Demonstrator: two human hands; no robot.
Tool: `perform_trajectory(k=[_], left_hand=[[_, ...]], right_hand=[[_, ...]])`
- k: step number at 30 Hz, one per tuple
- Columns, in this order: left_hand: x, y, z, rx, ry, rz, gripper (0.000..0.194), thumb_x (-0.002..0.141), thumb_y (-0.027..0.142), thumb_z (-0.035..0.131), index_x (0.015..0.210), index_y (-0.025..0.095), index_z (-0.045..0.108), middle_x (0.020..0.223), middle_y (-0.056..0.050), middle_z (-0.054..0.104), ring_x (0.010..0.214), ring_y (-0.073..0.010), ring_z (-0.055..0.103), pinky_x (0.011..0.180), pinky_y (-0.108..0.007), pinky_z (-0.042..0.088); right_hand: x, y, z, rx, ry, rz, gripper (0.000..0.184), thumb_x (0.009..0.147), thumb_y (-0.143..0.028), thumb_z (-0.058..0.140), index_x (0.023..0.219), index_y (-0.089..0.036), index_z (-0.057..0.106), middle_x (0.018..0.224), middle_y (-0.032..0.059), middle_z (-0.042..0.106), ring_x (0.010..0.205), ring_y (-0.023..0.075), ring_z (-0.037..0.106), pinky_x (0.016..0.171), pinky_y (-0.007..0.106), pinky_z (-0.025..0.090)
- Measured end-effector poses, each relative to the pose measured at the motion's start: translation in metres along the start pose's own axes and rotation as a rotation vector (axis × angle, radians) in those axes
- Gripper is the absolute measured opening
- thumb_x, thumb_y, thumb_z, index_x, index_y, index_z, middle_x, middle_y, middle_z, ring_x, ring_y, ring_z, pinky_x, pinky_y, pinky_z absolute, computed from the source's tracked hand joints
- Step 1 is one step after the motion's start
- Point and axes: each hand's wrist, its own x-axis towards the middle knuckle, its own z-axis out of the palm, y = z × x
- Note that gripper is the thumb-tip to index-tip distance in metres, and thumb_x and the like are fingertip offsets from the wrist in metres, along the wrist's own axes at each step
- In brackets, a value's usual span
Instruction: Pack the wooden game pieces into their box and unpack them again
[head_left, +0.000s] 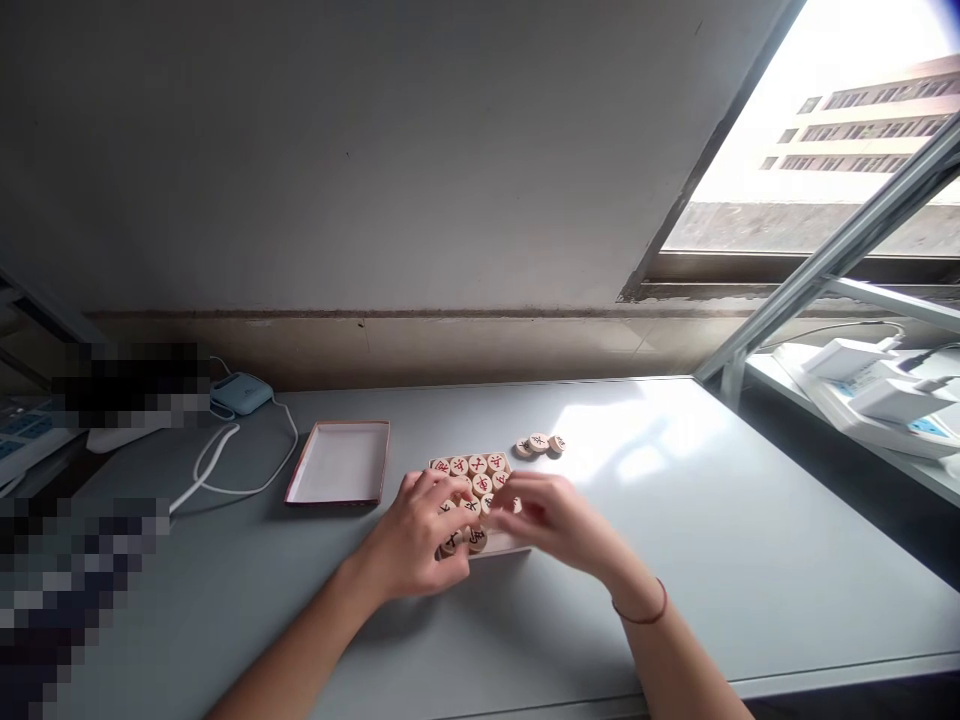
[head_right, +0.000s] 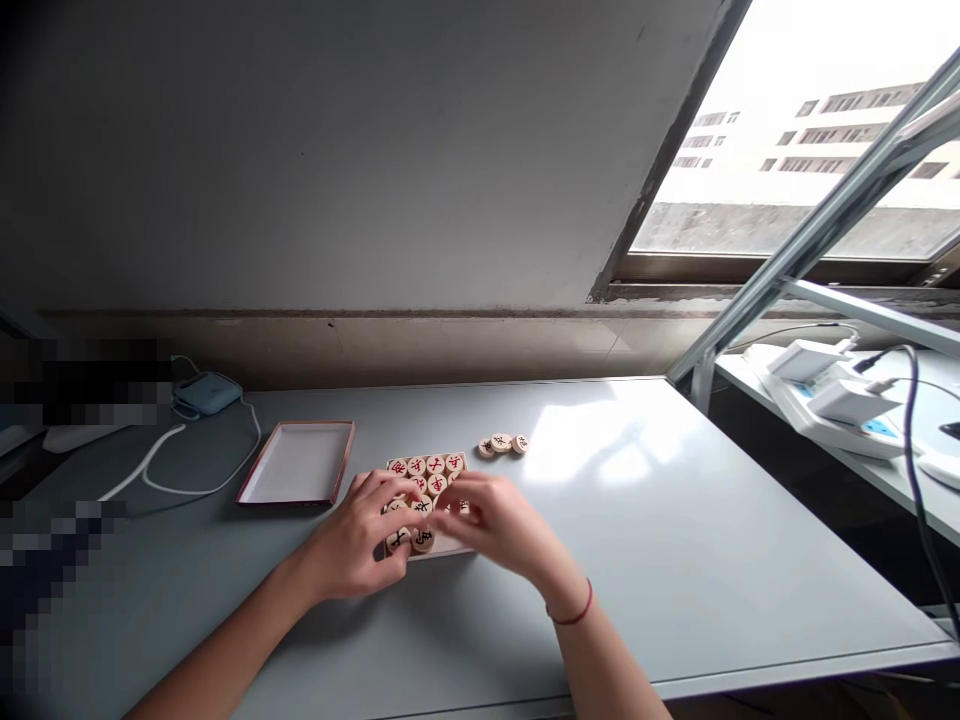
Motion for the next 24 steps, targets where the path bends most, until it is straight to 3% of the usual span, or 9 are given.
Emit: perform_trajectory(k=[4,7,12,15,18,24], left_hand=[[0.002,0.005,0.014,0.083,0.051,0.079,0.018,0.082,0.035,0.059,0.095,0.025,0.064,0.115,-0.006,0.059,0.105,-0.0241,0.049,0.092,-0.041,0.035],[0.003,0.006,0.023,0.156,0.045,0.132,0.027,0.081,0.049,0.062,0.093,0.024,0.064,0.118,-0.006,0.058,0.107,-0.0260,0.048,0.093,-0.043,0.033],[0.003,0.003,0.030,0.213,0.001,0.133,0.025,0.080,0.047,0.064,0.081,0.022,0.061,0.114,-0.002,0.059,0.103,-0.0225,0.048,0.092,-0.040,0.032],[0.002,0.002,0.032,0.220,-0.005,0.130,0.023,0.081,0.044,0.064,0.079,0.022,0.061,0.110,-0.001,0.060,0.102,-0.0213,0.047,0.090,-0.039,0.032],[0.001,0.001,0.032,0.227,0.008,0.128,0.021,0.082,0.042,0.062,0.079,0.021,0.061,0.112,-0.001,0.059,0.102,-0.0209,0.047,0.089,-0.038,0.032],[-0.003,-0.005,0.030,0.217,0.018,0.138,0.022,0.083,0.044,0.060,0.081,0.022,0.061,0.111,-0.001,0.058,0.102,-0.0208,0.045,0.090,-0.038,0.031]], right_hand=[[0.016,0.024,-0.012,-0.310,0.236,0.216,0.025,0.092,-0.027,0.050,0.114,-0.021,0.060,0.113,0.0091,0.061,0.066,0.0128,0.061,0.060,0.027,0.047],[0.031,0.042,-0.016,-0.521,0.143,0.287,0.039,0.090,-0.021,0.048,0.129,-0.021,0.051,0.132,0.0131,0.052,0.073,0.0170,0.066,0.058,0.029,0.048],[0.041,0.062,-0.016,-0.534,-0.006,0.254,0.028,0.092,-0.016,0.043,0.114,-0.018,0.062,0.112,0.0109,0.065,0.080,0.0206,0.067,0.063,0.028,0.047],[0.038,0.072,-0.012,-0.473,0.026,0.219,0.028,0.094,-0.018,0.040,0.108,-0.018,0.064,0.103,0.0098,0.067,0.080,0.0206,0.067,0.066,0.029,0.049],[0.034,0.082,-0.006,-0.409,0.078,0.168,0.029,0.094,-0.021,0.038,0.107,-0.019,0.064,0.107,0.0101,0.067,0.078,0.0201,0.067,0.067,0.030,0.051],[0.030,0.090,-0.002,-0.372,0.184,0.084,0.030,0.092,-0.030,0.039,0.101,-0.021,0.066,0.103,0.0099,0.068,0.067,0.0196,0.067,0.058,0.032,0.053]])
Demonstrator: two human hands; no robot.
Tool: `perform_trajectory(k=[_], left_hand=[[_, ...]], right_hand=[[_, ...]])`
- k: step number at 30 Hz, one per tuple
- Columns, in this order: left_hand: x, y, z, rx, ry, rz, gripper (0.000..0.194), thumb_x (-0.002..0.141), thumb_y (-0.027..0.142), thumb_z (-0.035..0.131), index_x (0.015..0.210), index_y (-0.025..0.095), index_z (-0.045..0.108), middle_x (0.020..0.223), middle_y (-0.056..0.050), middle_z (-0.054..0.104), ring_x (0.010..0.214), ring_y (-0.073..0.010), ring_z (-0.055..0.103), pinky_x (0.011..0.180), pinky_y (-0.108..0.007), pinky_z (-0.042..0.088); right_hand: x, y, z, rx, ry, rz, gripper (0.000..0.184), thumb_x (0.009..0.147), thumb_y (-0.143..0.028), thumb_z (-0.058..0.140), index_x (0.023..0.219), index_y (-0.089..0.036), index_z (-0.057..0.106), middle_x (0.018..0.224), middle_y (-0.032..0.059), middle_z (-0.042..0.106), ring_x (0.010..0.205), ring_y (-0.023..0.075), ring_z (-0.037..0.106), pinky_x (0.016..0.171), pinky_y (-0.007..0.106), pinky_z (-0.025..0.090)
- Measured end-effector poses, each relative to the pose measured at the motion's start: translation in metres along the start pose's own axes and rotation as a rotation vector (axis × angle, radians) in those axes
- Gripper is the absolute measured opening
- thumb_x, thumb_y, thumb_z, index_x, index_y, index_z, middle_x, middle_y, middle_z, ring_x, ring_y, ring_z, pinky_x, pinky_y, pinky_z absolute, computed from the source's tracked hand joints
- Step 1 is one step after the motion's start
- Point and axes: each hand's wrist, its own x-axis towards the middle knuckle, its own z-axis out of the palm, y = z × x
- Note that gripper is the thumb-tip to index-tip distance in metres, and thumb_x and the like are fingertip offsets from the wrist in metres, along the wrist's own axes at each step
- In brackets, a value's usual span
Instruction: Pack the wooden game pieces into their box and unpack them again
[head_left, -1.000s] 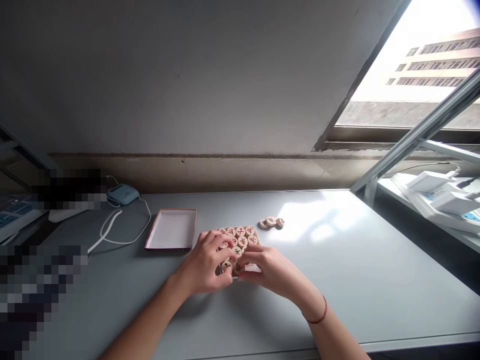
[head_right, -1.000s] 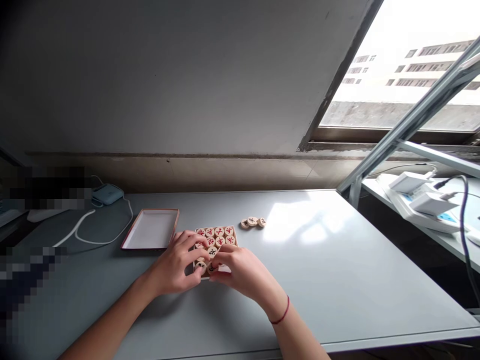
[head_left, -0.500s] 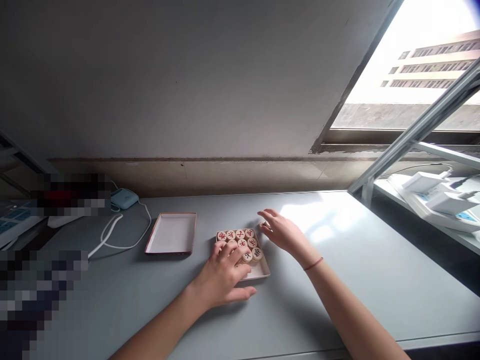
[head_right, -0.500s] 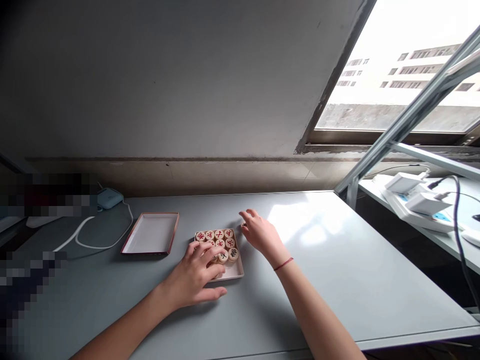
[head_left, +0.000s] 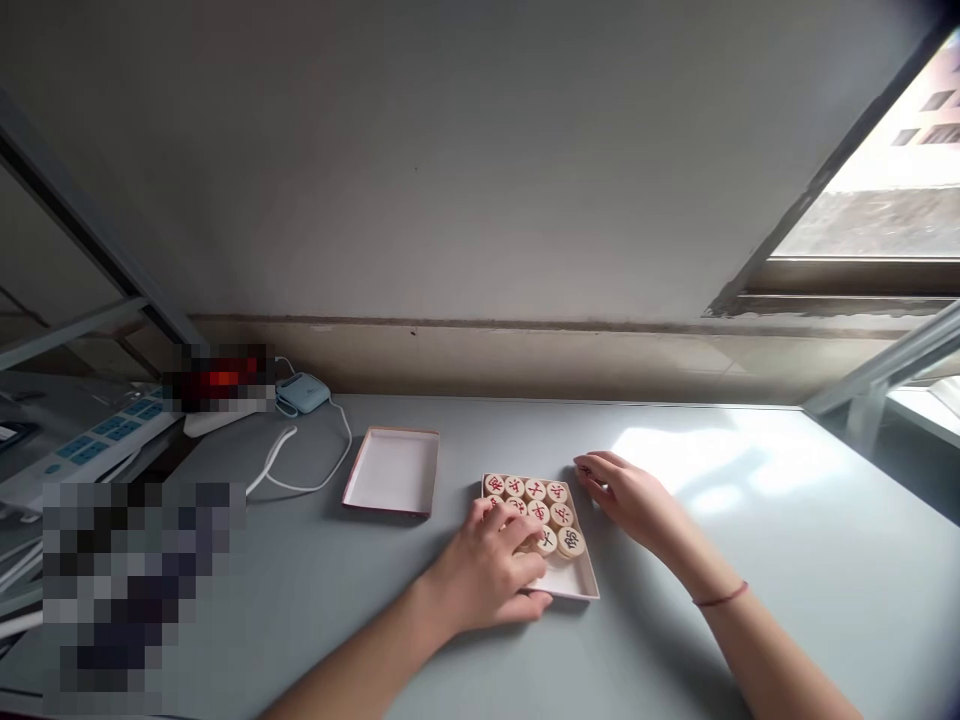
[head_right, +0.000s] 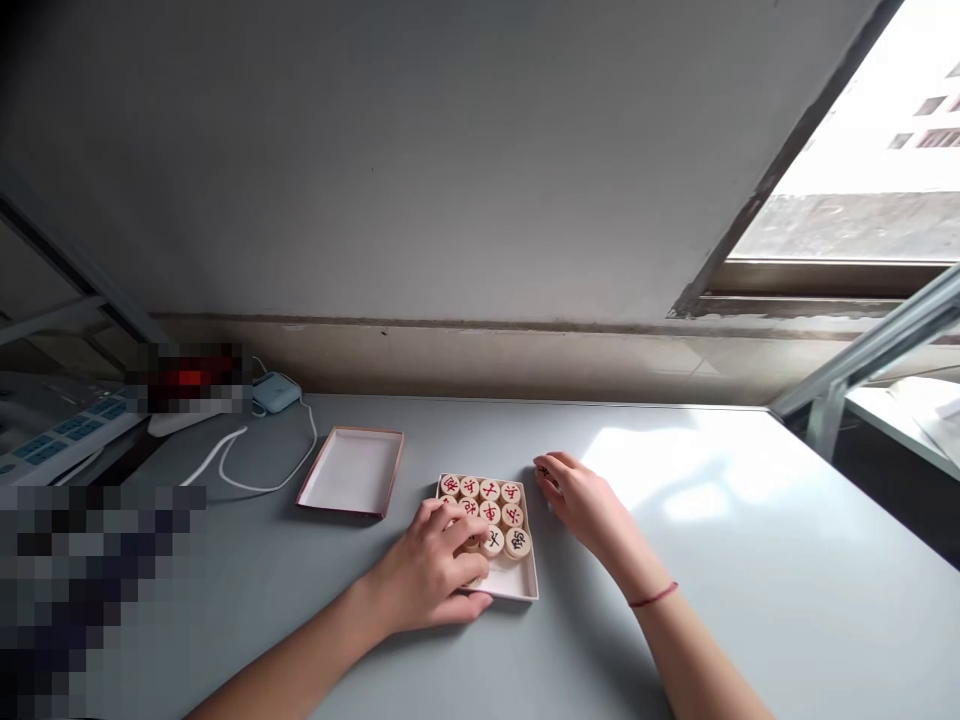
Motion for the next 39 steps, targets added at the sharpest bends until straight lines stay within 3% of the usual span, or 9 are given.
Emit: perform_trajectory(k=[6,9,12,15,18,21,28,33,39], left_hand=[[-0.001,-0.002,0.003,-0.020,0.031,0.002,0.020,0.081,0.043,0.061,0.081,0.023,0.061,0.114,-0.002,0.058,0.104,-0.0219,0.047,0.091,-0.039,0.032],[0.001,0.001,0.002,-0.106,0.123,-0.041,0.037,0.076,0.056,0.062,0.093,0.023,0.060,0.113,-0.005,0.059,0.101,-0.0236,0.050,0.088,-0.039,0.038],[0.005,0.004,-0.004,-0.202,0.276,-0.182,0.050,0.079,0.060,0.060,0.109,0.020,0.054,0.108,-0.008,0.061,0.097,-0.0231,0.055,0.085,-0.038,0.045],[0.009,0.006,-0.012,-0.235,0.353,-0.279,0.037,0.089,0.046,0.056,0.115,0.021,0.051,0.105,-0.007,0.064,0.097,-0.0210,0.060,0.086,-0.036,0.050],[0.011,0.006,-0.016,-0.278,0.367,-0.273,0.024,0.092,0.034,0.055,0.113,0.023,0.052,0.099,-0.005,0.066,0.094,-0.0189,0.063,0.084,-0.033,0.052],[0.013,0.009,-0.018,-0.330,0.349,-0.291,0.021,0.090,0.026,0.056,0.111,0.023,0.053,0.096,-0.004,0.066,0.089,-0.0175,0.065,0.079,-0.031,0.054],[0.015,0.013,-0.021,-0.394,0.287,-0.318,0.007,0.088,0.020,0.055,0.094,0.022,0.054,0.087,-0.002,0.065,0.078,-0.0150,0.062,0.072,-0.028,0.053],[0.016,0.010,-0.017,-0.302,0.243,-0.168,0.010,0.086,0.014,0.056,0.093,0.020,0.056,0.091,-0.003,0.067,0.085,-0.0163,0.062,0.081,-0.032,0.049],[0.020,0.007,-0.019,-0.211,0.029,-0.073,0.020,0.091,0.012,0.048,0.100,0.023,0.062,0.095,-0.002,0.068,0.089,-0.0153,0.061,0.088,-0.033,0.042]], right_hand=[[-0.007,-0.030,-0.018,0.186,0.110,0.017,0.034,0.093,-0.047,0.044,0.099,-0.021,0.064,0.097,0.0096,0.067,0.049,0.0117,0.055,0.055,0.030,0.051],[-0.013,-0.055,-0.030,0.427,-0.049,0.055,0.034,0.090,-0.050,0.049,0.103,-0.020,0.062,0.075,0.0031,0.063,0.044,0.0087,0.045,0.045,0.025,0.044],[-0.019,-0.077,-0.039,0.715,-0.280,0.113,0.037,0.088,-0.051,0.055,0.105,-0.019,0.061,0.058,-0.0032,0.051,0.045,0.0082,0.043,0.039,0.020,0.037],[-0.021,-0.089,-0.043,0.915,-0.393,0.140,0.036,0.085,-0.050,0.059,0.102,-0.018,0.061,0.072,-0.0003,0.056,0.048,0.0058,0.044,0.040,0.018,0.038],[-0.021,-0.093,-0.041,0.993,-0.409,0.154,0.035,0.084,-0.049,0.062,0.098,-0.018,0.061,0.076,0.0000,0.056,0.049,0.0051,0.045,0.040,0.018,0.037],[-0.021,-0.092,-0.039,1.023,-0.412,0.174,0.035,0.082,-0.050,0.063,0.095,-0.018,0.060,0.067,-0.0023,0.054,0.048,0.0058,0.044,0.039,0.018,0.036],[-0.019,-0.087,-0.047,1.013,-0.377,0.185,0.035,0.084,-0.051,0.061,0.090,-0.017,0.062,0.067,-0.0018,0.057,0.046,0.0047,0.045,0.038,0.017,0.036],[-0.016,-0.074,-0.058,0.994,-0.218,0.255,0.038,0.086,-0.053,0.057,0.092,-0.017,0.063,0.060,-0.0031,0.053,0.044,0.0060,0.047,0.039,0.018,0.037],[-0.018,-0.069,-0.067,0.979,-0.157,0.267,0.039,0.087,-0.053,0.056,0.094,-0.015,0.065,0.051,-0.0040,0.048,0.047,0.0084,0.046,0.042,0.020,0.037]])
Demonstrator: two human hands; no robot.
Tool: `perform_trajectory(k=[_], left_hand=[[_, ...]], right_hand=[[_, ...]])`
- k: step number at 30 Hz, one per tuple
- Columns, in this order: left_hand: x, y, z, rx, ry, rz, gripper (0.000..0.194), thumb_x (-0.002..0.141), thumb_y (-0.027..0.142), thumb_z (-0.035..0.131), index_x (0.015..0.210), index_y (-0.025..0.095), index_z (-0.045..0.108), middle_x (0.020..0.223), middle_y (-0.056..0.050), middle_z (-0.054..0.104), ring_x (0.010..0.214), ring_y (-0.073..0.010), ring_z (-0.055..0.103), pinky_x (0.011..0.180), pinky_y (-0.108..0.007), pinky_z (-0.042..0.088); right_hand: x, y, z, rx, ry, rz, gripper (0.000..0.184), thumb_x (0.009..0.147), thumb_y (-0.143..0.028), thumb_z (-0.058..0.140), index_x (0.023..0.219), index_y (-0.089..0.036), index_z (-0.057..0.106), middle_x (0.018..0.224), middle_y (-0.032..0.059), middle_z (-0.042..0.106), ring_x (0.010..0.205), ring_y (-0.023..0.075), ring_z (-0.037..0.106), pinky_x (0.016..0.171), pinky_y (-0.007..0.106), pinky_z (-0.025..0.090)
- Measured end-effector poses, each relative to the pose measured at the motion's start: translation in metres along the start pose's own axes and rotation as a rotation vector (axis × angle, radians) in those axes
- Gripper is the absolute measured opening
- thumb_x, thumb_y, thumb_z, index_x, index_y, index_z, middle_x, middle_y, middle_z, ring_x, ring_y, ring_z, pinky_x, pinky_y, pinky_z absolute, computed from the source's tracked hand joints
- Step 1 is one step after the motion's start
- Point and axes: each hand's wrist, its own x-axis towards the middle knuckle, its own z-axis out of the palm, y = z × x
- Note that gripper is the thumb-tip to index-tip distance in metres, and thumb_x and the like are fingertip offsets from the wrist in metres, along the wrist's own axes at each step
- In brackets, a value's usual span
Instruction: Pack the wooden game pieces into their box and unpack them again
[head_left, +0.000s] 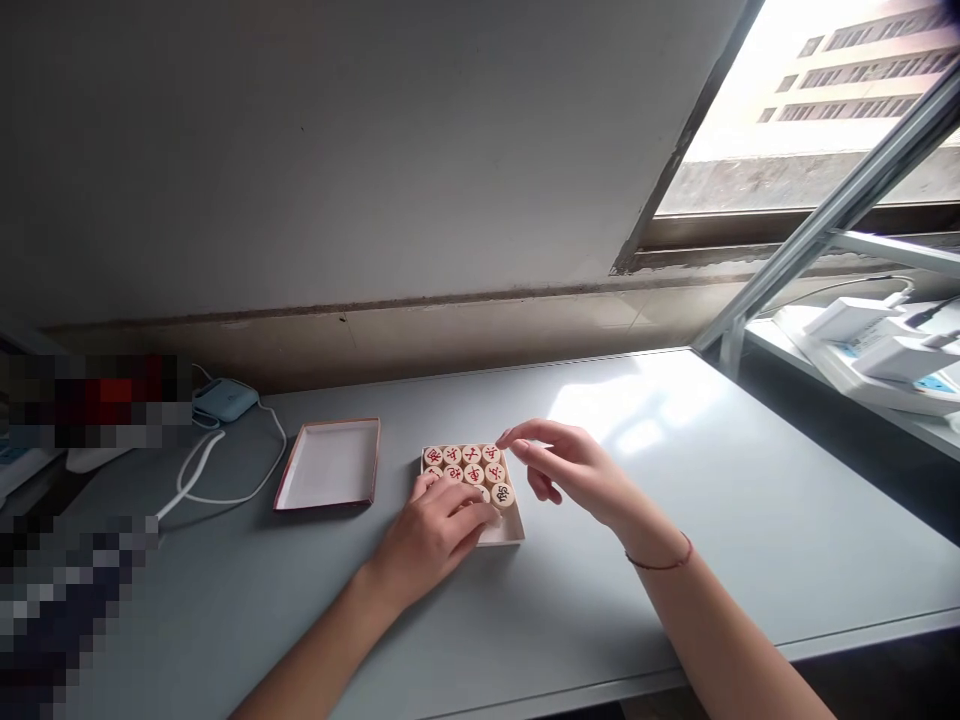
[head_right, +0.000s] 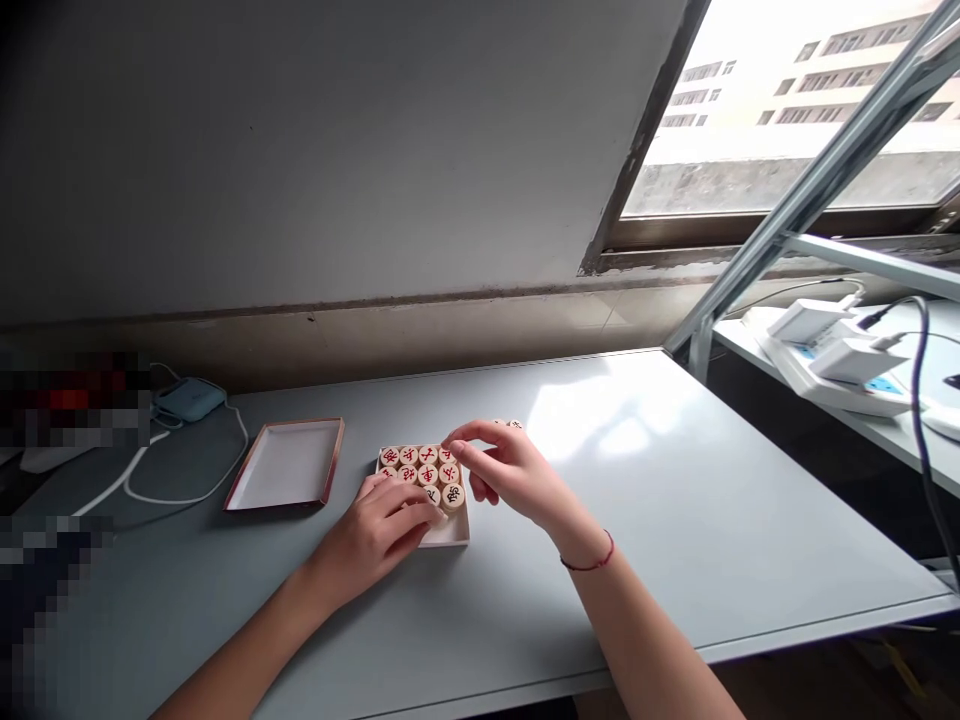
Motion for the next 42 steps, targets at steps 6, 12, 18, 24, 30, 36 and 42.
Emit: perform_trajectory(k=[6,12,18,24,30,36,42], left_hand=[[0.002,0.001,-0.007,-0.017,-0.132,0.011,0.016,0.087,0.014,0.052,0.094,0.024,0.063,0.091,0.001,0.068,0.088,-0.0155,0.060,0.087,-0.034,0.037],[0.000,0.001,-0.008,-0.021,-0.144,-0.021,0.017,0.084,0.013,0.051,0.088,0.023,0.064,0.091,-0.001,0.065,0.088,-0.0167,0.056,0.089,-0.035,0.037],[-0.001,0.002,-0.007,-0.016,-0.130,-0.031,0.017,0.086,0.013,0.049,0.086,0.022,0.063,0.089,0.000,0.065,0.087,-0.0156,0.056,0.088,-0.034,0.038],[-0.005,0.003,-0.008,0.027,-0.164,-0.019,0.012,0.085,0.020,0.054,0.089,0.024,0.065,0.096,-0.002,0.065,0.095,-0.0187,0.056,0.093,-0.039,0.037],[-0.015,-0.008,-0.016,0.031,-0.113,-0.073,0.026,0.076,0.028,0.067,0.102,0.026,0.063,0.116,-0.005,0.059,0.115,-0.0263,0.049,0.099,-0.044,0.039],[-0.017,-0.019,-0.021,0.007,-0.151,-0.100,0.017,0.076,0.027,0.071,0.092,0.026,0.065,0.137,-0.004,0.048,0.136,-0.0325,0.033,0.111,-0.058,0.028],[-0.018,-0.019,-0.015,-0.041,-0.099,-0.132,0.014,0.078,0.022,0.068,0.091,0.023,0.064,0.137,-0.006,0.048,0.136,-0.0313,0.034,0.105,-0.048,0.043]], right_hand=[[-0.005,-0.004,-0.002,-0.020,-0.019,-0.036,0.036,0.088,-0.049,0.055,0.096,-0.016,0.066,0.050,-0.0041,0.048,0.046,0.0084,0.047,0.041,0.020,0.037],[-0.005,0.002,-0.002,0.034,-0.153,-0.064,0.019,0.089,-0.036,0.054,0.091,-0.019,0.060,0.105,0.0072,0.062,0.057,0.0073,0.057,0.050,0.023,0.050],[-0.003,0.003,-0.002,-0.057,-0.274,-0.013,0.023,0.090,-0.035,0.052,0.105,-0.019,0.059,0.079,0.0014,0.063,0.067,0.0116,0.062,0.057,0.023,0.055],[-0.010,0.008,0.000,-0.247,-0.285,-0.099,0.018,0.084,-0.031,0.062,0.098,-0.020,0.061,0.095,0.0039,0.065,0.077,0.0126,0.062,0.064,0.023,0.054],[-0.029,0.022,0.031,-0.557,-0.100,-0.266,0.009,0.088,-0.022,0.055,0.092,-0.022,0.063,0.089,0.0035,0.062,0.072,0.0132,0.060,0.064,0.026,0.051],[-0.040,0.040,0.043,-0.654,0.000,-0.312,0.007,0.091,-0.026,0.055,0.087,-0.023,0.061,0.099,0.0060,0.061,0.077,0.0161,0.061,0.066,0.030,0.052],[-0.046,0.052,0.038,-0.658,0.030,-0.232,0.017,0.090,-0.021,0.054,0.106,-0.025,0.056,0.098,0.0052,0.058,0.067,0.0132,0.061,0.059,0.028,0.052]])
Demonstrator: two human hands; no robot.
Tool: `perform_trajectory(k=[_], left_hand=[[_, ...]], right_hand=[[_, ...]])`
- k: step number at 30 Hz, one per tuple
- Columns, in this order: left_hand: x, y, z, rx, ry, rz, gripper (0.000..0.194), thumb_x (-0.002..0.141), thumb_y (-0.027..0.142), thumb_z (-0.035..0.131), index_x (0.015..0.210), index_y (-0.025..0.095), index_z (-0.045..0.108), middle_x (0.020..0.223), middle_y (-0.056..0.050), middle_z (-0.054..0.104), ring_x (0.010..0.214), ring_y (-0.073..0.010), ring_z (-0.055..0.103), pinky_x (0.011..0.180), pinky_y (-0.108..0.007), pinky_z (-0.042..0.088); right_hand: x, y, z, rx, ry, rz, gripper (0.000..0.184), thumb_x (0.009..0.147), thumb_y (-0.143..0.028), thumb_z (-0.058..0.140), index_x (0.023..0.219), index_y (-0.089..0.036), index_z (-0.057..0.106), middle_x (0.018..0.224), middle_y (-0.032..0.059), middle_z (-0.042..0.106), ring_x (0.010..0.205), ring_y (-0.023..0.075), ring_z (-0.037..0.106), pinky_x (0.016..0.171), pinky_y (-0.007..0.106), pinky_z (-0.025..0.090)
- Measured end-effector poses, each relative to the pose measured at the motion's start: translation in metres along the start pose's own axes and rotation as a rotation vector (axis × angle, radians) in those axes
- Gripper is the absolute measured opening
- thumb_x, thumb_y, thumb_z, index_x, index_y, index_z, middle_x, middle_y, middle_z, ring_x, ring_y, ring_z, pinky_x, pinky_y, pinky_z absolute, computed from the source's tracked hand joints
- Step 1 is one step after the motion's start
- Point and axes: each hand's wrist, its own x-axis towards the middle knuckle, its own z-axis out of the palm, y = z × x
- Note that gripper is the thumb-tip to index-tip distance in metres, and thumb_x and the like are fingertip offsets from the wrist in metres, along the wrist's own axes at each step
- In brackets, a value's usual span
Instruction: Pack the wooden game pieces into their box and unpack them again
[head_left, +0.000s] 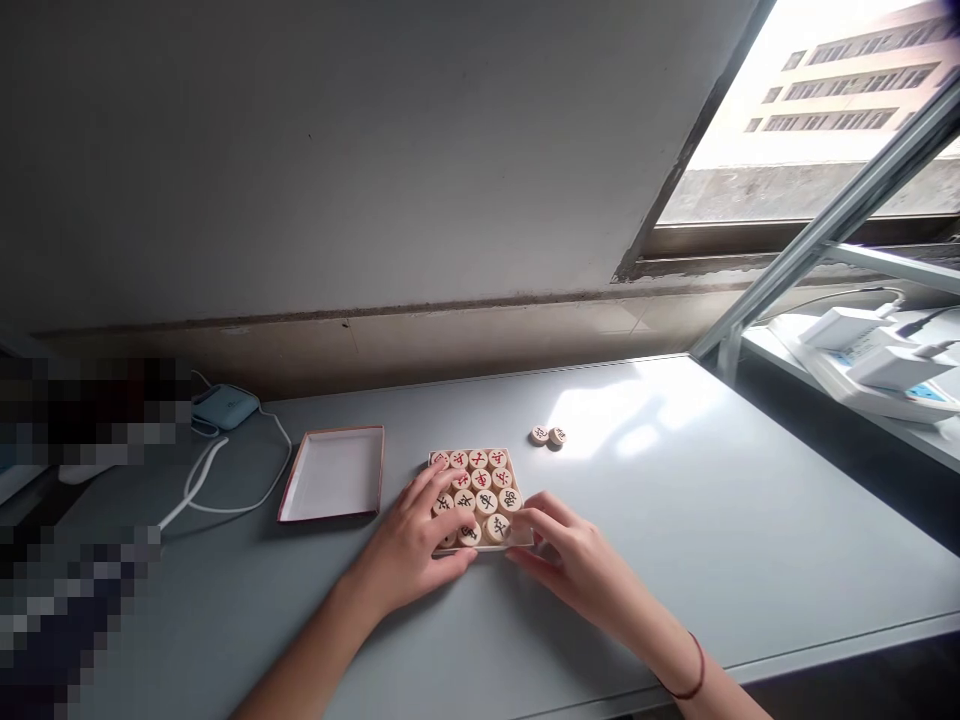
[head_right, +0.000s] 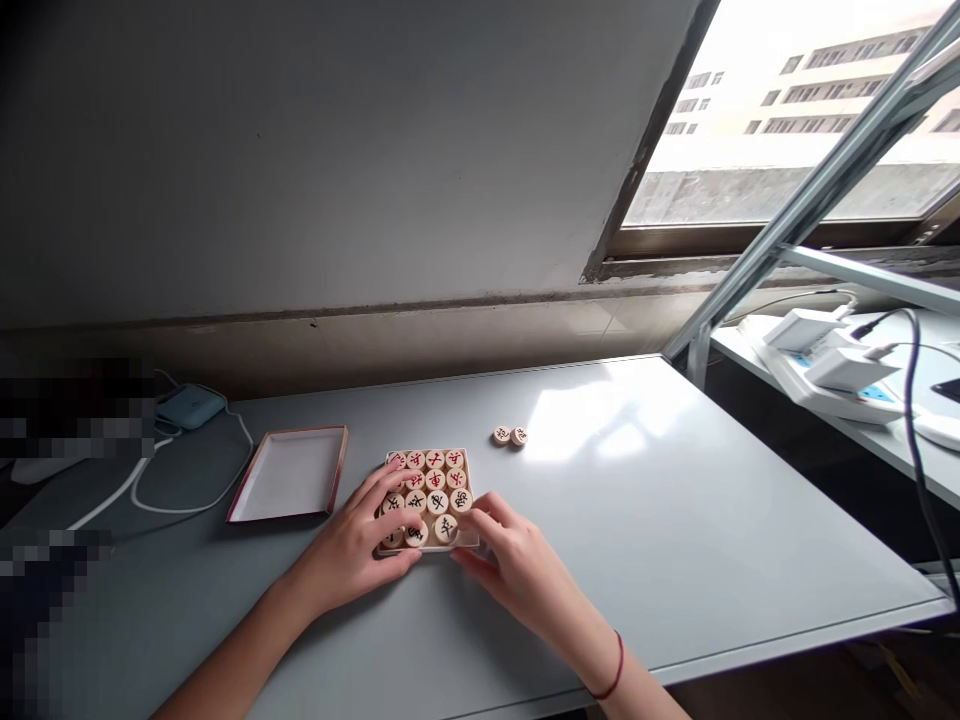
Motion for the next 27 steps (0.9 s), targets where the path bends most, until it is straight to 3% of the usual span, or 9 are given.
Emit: perform_trajectory(k=[12,21,24,27], left_hand=[[-0.002,-0.016,0.010,0.028,0.078,-0.121,0.013,0.085,0.023,0.059,0.098,0.024,0.061,0.138,-0.007,0.044,0.134,-0.0295,0.037,0.106,-0.046,0.043],[-0.001,-0.015,0.011,0.099,0.119,-0.115,0.017,0.084,0.023,0.060,0.101,0.024,0.061,0.139,-0.008,0.041,0.133,-0.0306,0.036,0.106,-0.048,0.041],[0.005,-0.011,0.006,0.126,0.126,-0.124,0.024,0.083,0.028,0.062,0.107,0.026,0.062,0.140,-0.007,0.041,0.133,-0.0320,0.034,0.107,-0.050,0.039],[0.017,-0.003,0.002,0.151,0.079,-0.115,0.032,0.082,0.034,0.064,0.113,0.031,0.062,0.141,-0.006,0.040,0.133,-0.0334,0.033,0.106,-0.052,0.037]], right_hand=[[0.041,0.010,0.001,-0.041,-0.042,-0.104,0.015,0.088,-0.017,0.057,0.103,-0.022,0.057,0.101,0.0053,0.059,0.071,0.0143,0.063,0.062,0.029,0.052],[0.046,0.016,-0.005,-0.041,-0.066,-0.137,0.026,0.090,-0.026,0.055,0.116,-0.026,0.057,0.107,0.0066,0.059,0.072,0.0134,0.062,0.063,0.028,0.053],[0.055,0.030,-0.020,-0.110,0.008,-0.076,0.034,0.089,-0.034,0.056,0.121,-0.024,0.054,0.116,0.0095,0.057,0.067,0.0119,0.062,0.062,0.028,0.053],[0.069,0.046,-0.033,-0.388,0.059,0.084,0.034,0.089,-0.030,0.054,0.122,-0.021,0.054,0.128,0.0124,0.053,0.073,0.0154,0.065,0.063,0.030,0.051]])
